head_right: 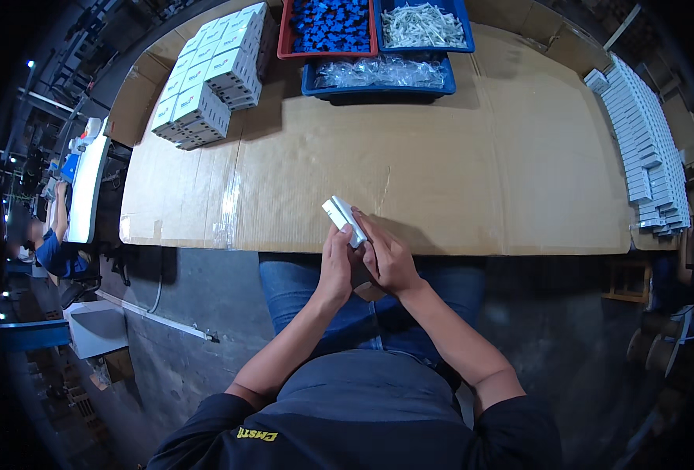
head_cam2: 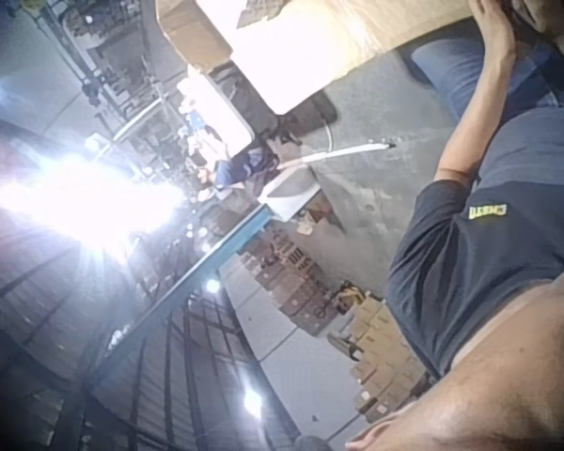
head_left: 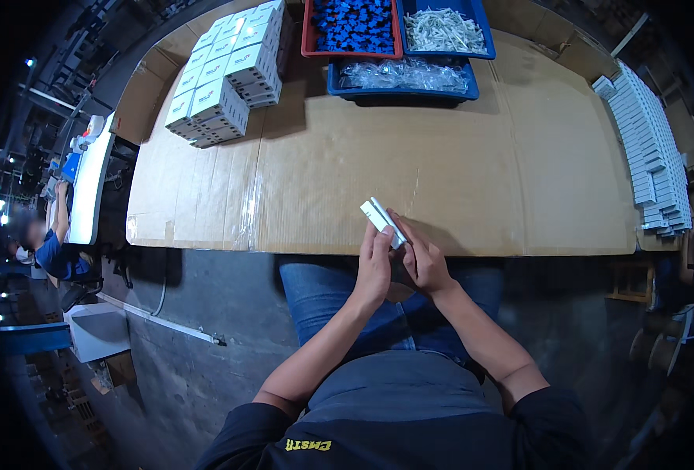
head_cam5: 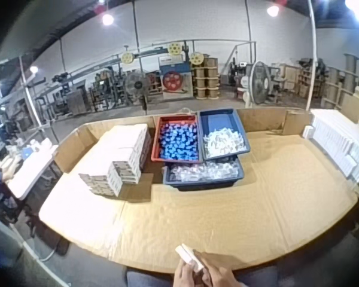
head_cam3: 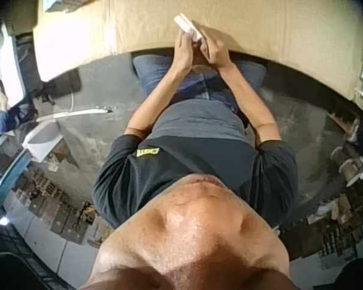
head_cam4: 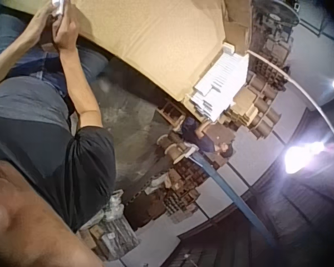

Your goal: The worker is assembling small electronic components, specifically placing small connectors and internal parts into a white housing and then closing the housing with a lid.

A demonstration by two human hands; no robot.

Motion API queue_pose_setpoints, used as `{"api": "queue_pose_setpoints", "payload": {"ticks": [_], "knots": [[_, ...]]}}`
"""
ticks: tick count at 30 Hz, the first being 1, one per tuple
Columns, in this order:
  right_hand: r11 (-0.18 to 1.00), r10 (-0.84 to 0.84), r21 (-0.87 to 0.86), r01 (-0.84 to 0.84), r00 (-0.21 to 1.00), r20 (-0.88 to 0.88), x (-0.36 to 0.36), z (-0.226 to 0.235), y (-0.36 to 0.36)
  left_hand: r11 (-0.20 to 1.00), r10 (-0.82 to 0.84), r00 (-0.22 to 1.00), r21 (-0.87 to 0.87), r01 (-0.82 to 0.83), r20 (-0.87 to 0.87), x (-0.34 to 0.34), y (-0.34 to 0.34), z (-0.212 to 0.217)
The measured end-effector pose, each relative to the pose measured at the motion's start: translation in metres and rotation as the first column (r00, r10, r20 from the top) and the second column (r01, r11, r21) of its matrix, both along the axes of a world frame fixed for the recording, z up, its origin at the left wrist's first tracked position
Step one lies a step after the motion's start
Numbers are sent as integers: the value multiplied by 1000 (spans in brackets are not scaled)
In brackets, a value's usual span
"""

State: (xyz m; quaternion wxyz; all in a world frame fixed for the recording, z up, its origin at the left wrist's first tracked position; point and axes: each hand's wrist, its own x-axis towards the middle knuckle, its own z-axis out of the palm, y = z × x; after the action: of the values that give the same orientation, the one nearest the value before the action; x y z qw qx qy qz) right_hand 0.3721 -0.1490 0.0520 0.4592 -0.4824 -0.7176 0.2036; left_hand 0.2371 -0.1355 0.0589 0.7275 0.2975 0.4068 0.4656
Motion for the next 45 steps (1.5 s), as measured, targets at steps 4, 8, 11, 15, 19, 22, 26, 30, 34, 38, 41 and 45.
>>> {"api": "queue_pose_setpoints", "payload": {"ticks": [4, 8, 11, 15, 19, 22, 26, 30, 34, 38, 41, 45], "knots": [[967, 190, -136, -218, 963, -193, 12, 24, 3, 971, -15, 1000, 237, 14, 2, -16, 9, 12], [966, 0, -231, -115, 895, -445, 16, 31, 1, 810, -31, 966, 560, 175, -256, -28, 15, 31], [723, -199, -514, -460, 575, -794, 13, 52, -2, 759, -72, 940, 593, 269, -334, -32, 17, 26], [696, -284, -575, -431, 570, -771, 8, 45, -3, 687, -32, 891, 638, 348, -452, -33, 16, 25], [783, -240, -514, -351, 591, -770, 2, 43, -6, 806, -35, 916, 531, 262, -399, -31, 10, 27], [854, -155, -436, -284, 660, -735, 1, 49, -3, 939, -195, 980, 283, 195, -29, -29, 1, 38], [859, -20, -392, -331, 742, -670, 3, 46, -4, 981, -115, 993, 153, 119, -37, -31, 5, 43], [876, -33, -401, -267, 798, -602, -4, 46, -6, 969, -148, 989, 199, 146, -4, -36, 9, 38], [923, -17, -332, -196, 840, -543, -5, 40, -6, 965, -117, 991, 226, 130, -67, -33, 8, 37], [968, 62, -215, -133, 949, -310, -2, 38, -6, 953, -76, 988, 283, 112, -134, -32, 7, 32], [980, 78, -161, -120, 966, -246, -2, 36, -6, 937, -54, 983, 330, 110, -174, -31, 7, 31], [989, 98, -88, -116, 978, -185, -1, 31, -6, 928, -61, 982, 353, 122, -177, -33, 5, 34]]}}
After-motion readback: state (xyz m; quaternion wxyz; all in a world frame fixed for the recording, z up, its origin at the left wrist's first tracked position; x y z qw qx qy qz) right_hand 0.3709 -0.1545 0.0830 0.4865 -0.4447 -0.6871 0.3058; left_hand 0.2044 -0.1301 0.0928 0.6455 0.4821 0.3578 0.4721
